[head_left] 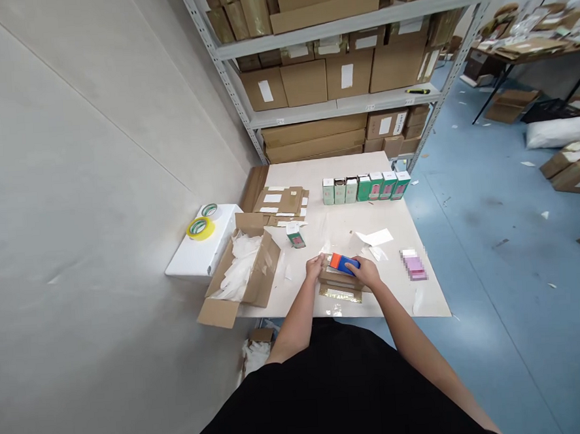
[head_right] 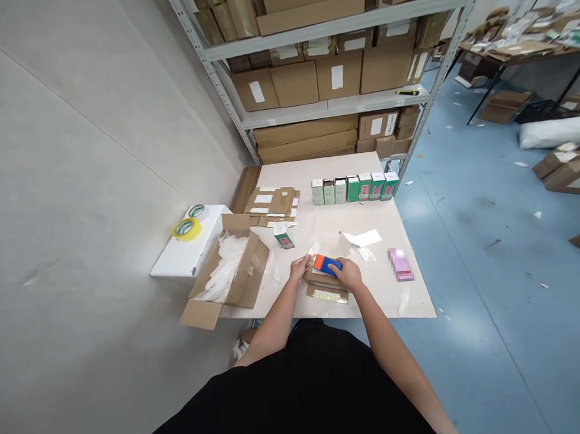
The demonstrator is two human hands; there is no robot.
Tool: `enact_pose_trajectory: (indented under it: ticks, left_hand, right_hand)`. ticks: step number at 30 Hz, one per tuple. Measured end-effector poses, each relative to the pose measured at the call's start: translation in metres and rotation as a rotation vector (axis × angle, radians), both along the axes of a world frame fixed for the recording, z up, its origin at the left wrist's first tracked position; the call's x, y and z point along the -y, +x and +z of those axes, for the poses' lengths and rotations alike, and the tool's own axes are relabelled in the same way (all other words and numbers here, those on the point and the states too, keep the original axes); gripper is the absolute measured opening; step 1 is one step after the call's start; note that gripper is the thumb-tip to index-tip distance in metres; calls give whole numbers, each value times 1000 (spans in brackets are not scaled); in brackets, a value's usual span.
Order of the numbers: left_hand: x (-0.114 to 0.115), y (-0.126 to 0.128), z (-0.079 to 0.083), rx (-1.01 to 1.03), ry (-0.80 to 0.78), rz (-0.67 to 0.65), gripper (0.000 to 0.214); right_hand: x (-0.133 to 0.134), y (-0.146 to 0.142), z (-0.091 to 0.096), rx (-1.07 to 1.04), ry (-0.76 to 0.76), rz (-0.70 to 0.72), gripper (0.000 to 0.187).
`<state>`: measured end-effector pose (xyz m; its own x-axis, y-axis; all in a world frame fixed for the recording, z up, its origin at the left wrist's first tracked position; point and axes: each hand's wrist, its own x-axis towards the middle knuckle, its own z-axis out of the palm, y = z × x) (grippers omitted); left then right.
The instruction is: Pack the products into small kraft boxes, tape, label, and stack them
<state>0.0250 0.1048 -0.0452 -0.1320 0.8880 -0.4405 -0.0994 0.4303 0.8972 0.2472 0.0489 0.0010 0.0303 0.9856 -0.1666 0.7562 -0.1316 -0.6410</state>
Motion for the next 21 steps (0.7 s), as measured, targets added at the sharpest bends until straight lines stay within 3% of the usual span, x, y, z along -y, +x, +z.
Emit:
enact_pose_trajectory:
  ticks: [7,10,16,21]
  left_hand:
    - [3,8,-2,-61,60,-24,44]
    - [4,1,-7,-68,50,57,37]
    - [2,-49,-7,-129,-8,239,34]
    - [-1,-85,5,-151,-26,185,30]
  right_hand:
    - [-1,5,-16,-22,-16,-30,42]
    - [-5,6,-19,-25,-23,-9,42]
    - [-15,7,-19,-1,-42,37,43]
    - [-19,4,-17,38,-30,89,42]
